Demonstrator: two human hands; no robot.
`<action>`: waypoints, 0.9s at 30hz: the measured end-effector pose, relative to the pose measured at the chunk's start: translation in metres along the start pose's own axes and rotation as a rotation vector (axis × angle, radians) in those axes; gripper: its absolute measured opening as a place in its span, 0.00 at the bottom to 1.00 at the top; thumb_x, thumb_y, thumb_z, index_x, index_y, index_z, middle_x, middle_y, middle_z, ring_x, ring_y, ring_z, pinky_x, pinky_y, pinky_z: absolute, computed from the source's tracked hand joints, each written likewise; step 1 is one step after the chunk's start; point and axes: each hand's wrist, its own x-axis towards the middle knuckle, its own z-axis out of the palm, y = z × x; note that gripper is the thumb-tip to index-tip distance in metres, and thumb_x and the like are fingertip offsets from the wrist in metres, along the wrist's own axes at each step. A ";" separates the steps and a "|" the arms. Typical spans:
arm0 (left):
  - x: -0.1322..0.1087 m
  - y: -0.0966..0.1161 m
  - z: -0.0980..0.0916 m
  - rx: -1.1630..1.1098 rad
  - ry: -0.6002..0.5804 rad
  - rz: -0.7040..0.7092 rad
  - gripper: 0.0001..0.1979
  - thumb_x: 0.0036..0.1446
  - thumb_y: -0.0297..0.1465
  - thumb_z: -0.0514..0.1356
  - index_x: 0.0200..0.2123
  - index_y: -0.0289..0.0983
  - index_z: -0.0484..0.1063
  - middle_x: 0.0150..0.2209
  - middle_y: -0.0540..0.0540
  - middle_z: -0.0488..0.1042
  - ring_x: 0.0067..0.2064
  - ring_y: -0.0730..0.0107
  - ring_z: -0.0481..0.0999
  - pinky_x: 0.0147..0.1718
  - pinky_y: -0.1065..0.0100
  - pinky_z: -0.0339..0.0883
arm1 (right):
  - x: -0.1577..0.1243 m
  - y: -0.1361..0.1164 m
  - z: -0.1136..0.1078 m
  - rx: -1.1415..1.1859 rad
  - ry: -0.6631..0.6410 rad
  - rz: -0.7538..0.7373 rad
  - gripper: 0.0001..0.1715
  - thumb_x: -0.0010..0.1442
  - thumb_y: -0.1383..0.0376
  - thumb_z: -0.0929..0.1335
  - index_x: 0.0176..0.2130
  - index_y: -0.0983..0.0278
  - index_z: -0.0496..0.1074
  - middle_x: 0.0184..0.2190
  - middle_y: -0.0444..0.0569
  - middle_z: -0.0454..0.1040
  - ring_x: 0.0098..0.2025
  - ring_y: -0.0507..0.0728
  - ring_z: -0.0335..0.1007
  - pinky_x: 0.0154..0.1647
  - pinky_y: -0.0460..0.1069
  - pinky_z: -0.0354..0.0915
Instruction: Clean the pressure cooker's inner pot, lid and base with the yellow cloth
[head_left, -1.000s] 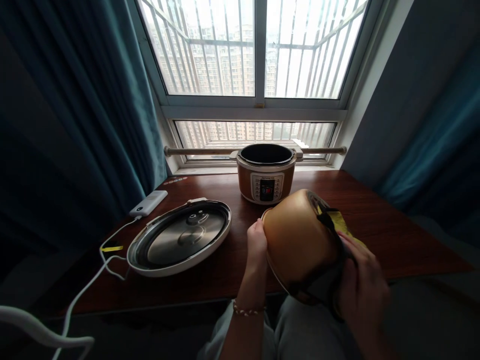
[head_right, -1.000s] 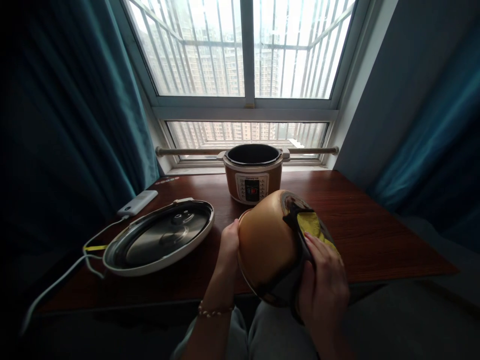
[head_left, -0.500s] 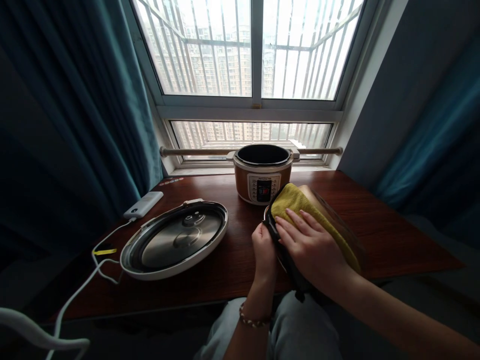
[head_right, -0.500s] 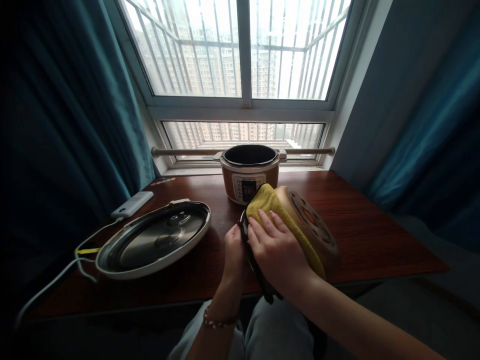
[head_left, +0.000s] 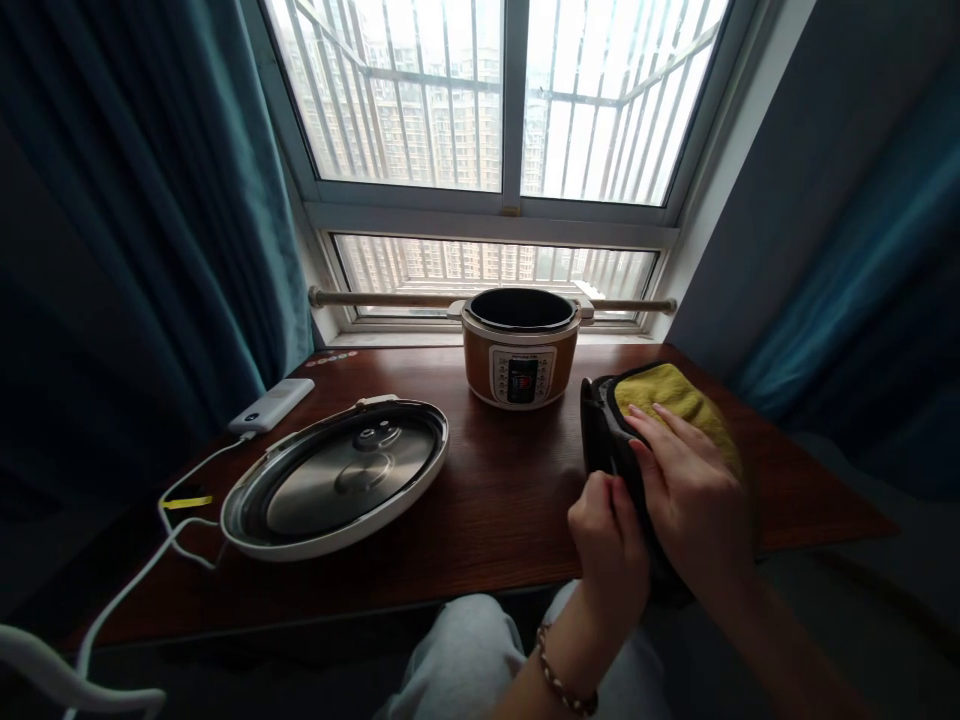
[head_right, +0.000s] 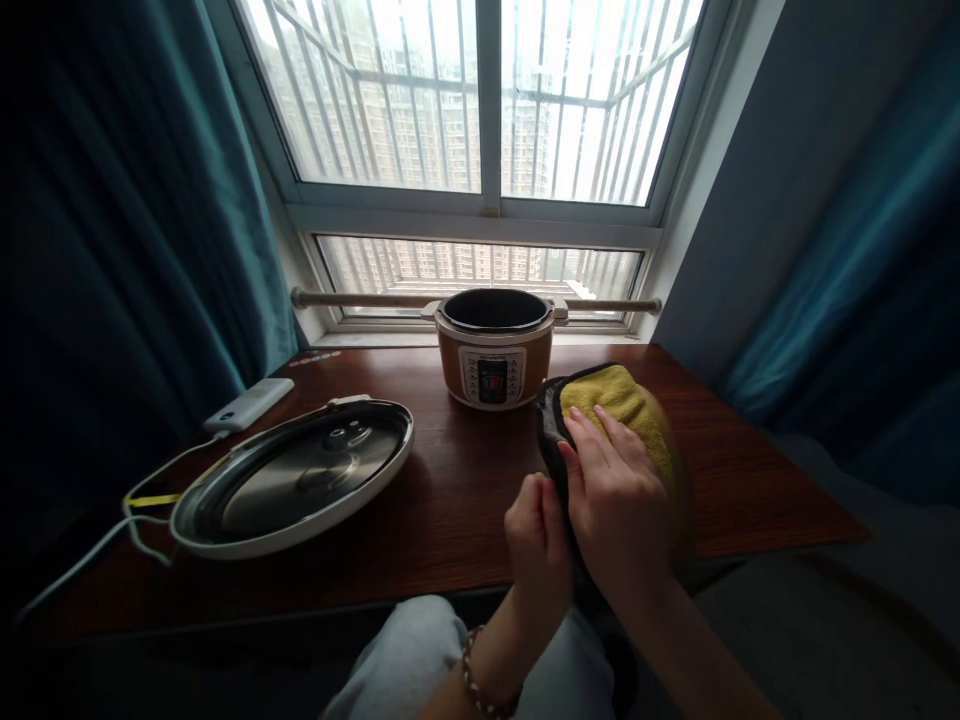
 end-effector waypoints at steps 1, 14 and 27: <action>-0.004 0.002 0.002 0.037 -0.030 0.094 0.12 0.62 0.29 0.44 0.26 0.38 0.57 0.23 0.50 0.63 0.24 0.73 0.63 0.24 0.70 0.54 | 0.001 0.003 -0.002 0.018 -0.010 0.021 0.18 0.62 0.64 0.60 0.49 0.64 0.69 0.47 0.51 0.72 0.52 0.59 0.64 0.53 0.56 0.61; -0.012 -0.001 0.005 0.338 -0.057 0.575 0.07 0.58 0.25 0.48 0.27 0.37 0.58 0.22 0.48 0.63 0.22 0.72 0.62 0.21 0.68 0.52 | 0.017 0.013 -0.029 -0.201 -0.171 0.277 0.18 0.53 0.52 0.65 0.34 0.64 0.65 0.28 0.50 0.71 0.28 0.57 0.68 0.26 0.49 0.59; 0.016 0.021 -0.012 0.296 -0.010 0.377 0.25 0.59 0.46 0.48 0.50 0.34 0.62 0.51 0.35 0.66 0.56 0.53 0.60 0.53 0.52 0.54 | 0.021 0.101 -0.043 0.078 -0.035 0.664 0.13 0.45 0.59 0.69 0.29 0.67 0.72 0.22 0.51 0.74 0.22 0.57 0.70 0.22 0.50 0.62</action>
